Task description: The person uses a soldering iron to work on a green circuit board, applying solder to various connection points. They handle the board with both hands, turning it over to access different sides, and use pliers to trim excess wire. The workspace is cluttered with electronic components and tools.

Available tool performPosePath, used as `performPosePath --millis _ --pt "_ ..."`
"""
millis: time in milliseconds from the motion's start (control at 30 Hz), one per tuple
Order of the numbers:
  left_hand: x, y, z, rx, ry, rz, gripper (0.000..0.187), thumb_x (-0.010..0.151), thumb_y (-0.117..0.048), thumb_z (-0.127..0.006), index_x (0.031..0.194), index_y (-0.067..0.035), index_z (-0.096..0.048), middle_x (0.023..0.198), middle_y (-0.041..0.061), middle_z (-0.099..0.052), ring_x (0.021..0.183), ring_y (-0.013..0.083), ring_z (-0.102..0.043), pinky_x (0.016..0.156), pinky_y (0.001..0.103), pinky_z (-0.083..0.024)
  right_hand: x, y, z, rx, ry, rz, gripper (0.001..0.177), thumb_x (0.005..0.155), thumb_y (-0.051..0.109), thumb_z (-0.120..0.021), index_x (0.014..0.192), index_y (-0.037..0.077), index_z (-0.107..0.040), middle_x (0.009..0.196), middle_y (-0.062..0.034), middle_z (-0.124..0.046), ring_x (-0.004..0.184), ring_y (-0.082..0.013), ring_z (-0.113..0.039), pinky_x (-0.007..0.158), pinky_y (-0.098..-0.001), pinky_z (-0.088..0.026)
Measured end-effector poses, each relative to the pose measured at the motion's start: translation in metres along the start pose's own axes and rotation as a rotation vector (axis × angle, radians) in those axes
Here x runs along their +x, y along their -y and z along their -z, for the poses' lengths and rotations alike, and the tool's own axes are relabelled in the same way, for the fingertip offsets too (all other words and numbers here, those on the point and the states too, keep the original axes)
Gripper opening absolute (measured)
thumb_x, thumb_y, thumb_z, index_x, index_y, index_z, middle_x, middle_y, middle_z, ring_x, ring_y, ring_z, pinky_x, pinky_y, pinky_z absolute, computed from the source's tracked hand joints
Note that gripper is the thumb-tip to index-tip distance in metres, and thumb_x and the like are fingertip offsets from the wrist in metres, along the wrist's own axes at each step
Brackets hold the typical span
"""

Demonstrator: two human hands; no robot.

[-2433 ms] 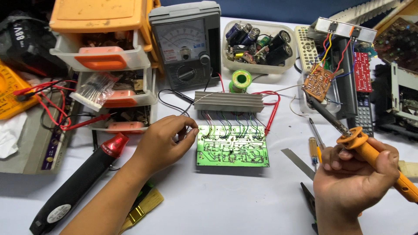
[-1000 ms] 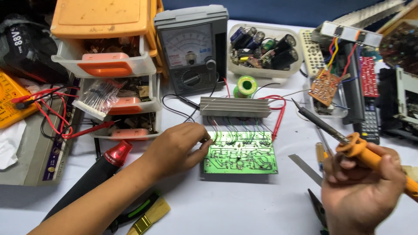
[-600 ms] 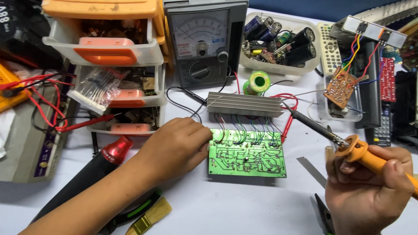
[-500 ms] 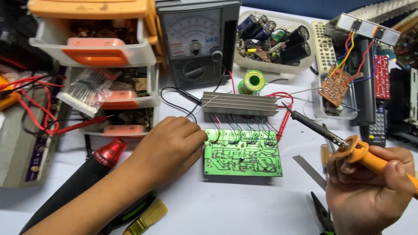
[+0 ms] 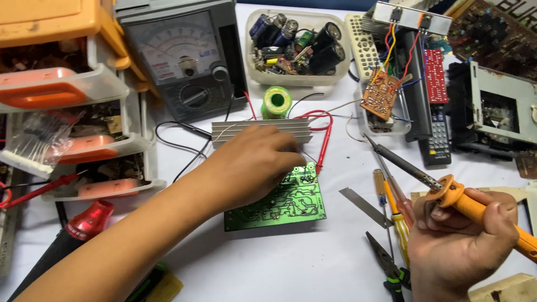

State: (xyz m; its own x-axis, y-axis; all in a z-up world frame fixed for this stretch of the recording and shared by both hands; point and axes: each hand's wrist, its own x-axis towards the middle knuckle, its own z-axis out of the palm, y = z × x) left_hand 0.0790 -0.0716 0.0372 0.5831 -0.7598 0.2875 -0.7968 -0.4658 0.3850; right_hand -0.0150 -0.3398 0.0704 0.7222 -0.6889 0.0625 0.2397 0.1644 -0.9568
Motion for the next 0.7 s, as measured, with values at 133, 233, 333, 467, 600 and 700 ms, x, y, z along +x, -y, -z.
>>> performPosePath --millis 133,233,333,467,600,700 --pt "0.032 0.005 -0.019 0.143 0.16 -0.091 0.058 0.08 -0.002 -0.06 0.131 -0.027 -0.068 0.138 0.002 -0.061 0.11 0.0329 -0.053 0.083 0.05 -0.045 0.004 -0.003 0.001 0.033 -0.036 -0.009 0.02 0.085 0.038 -0.055 0.087 0.019 -0.051 0.059 -0.0043 -0.028 0.05 -0.0144 -0.025 0.048 -0.0288 -0.023" --pt "0.045 0.01 -0.03 0.297 0.21 -0.196 0.037 0.086 -0.014 -0.062 0.119 -0.029 -0.069 0.142 -0.001 -0.061 0.111 0.0302 -0.055 0.09 0.046 -0.042 0.006 -0.005 0.004 0.054 -0.064 -0.013 0.019 0.082 0.039 -0.056 0.084 0.021 -0.052 0.06 -0.0031 -0.028 0.051 -0.0141 -0.025 0.049 -0.0289 -0.023" --pt "0.052 0.01 -0.029 0.385 0.152 -0.288 0.013 0.087 -0.011 -0.064 0.084 -0.022 -0.071 0.099 -0.005 -0.071 0.091 0.0278 -0.056 0.077 0.041 -0.042 0.006 -0.007 0.007 0.061 -0.078 -0.004 0.018 0.083 0.038 -0.056 0.085 0.021 -0.052 0.061 -0.0017 -0.029 0.052 -0.0125 -0.028 0.049 -0.0276 -0.023" --pt "0.052 0.012 -0.022 0.367 0.132 -0.338 0.01 0.091 -0.013 -0.065 0.084 -0.02 -0.065 0.082 -0.005 -0.067 0.085 0.0268 -0.056 0.075 0.04 -0.043 0.006 -0.008 0.009 0.062 -0.025 0.01 0.02 0.085 0.039 -0.057 0.086 0.02 -0.05 0.06 -0.0025 -0.026 0.051 -0.0142 -0.023 0.05 -0.0297 -0.023" --pt "0.046 0.01 -0.01 0.397 0.072 -0.391 0.011 0.091 -0.01 -0.065 0.084 -0.018 -0.065 0.075 -0.005 -0.066 0.079 0.0263 -0.055 0.076 0.039 -0.042 0.006 -0.01 0.011 0.058 0.002 0.006 0.021 0.087 0.041 -0.057 0.087 0.021 -0.05 0.06 -0.0027 -0.027 0.051 -0.0149 -0.023 0.05 -0.0303 -0.025" --pt "0.04 0.009 -0.007 0.42 0.027 -0.392 0.017 0.09 -0.009 -0.067 0.079 -0.018 -0.058 0.061 -0.003 -0.061 0.076 0.0272 -0.054 0.073 0.039 -0.042 0.006 -0.01 0.01 0.039 -0.033 -0.004 0.021 0.086 0.042 -0.056 0.087 0.021 -0.051 0.061 -0.0031 -0.026 0.051 -0.0152 -0.022 0.05 -0.0304 -0.024"
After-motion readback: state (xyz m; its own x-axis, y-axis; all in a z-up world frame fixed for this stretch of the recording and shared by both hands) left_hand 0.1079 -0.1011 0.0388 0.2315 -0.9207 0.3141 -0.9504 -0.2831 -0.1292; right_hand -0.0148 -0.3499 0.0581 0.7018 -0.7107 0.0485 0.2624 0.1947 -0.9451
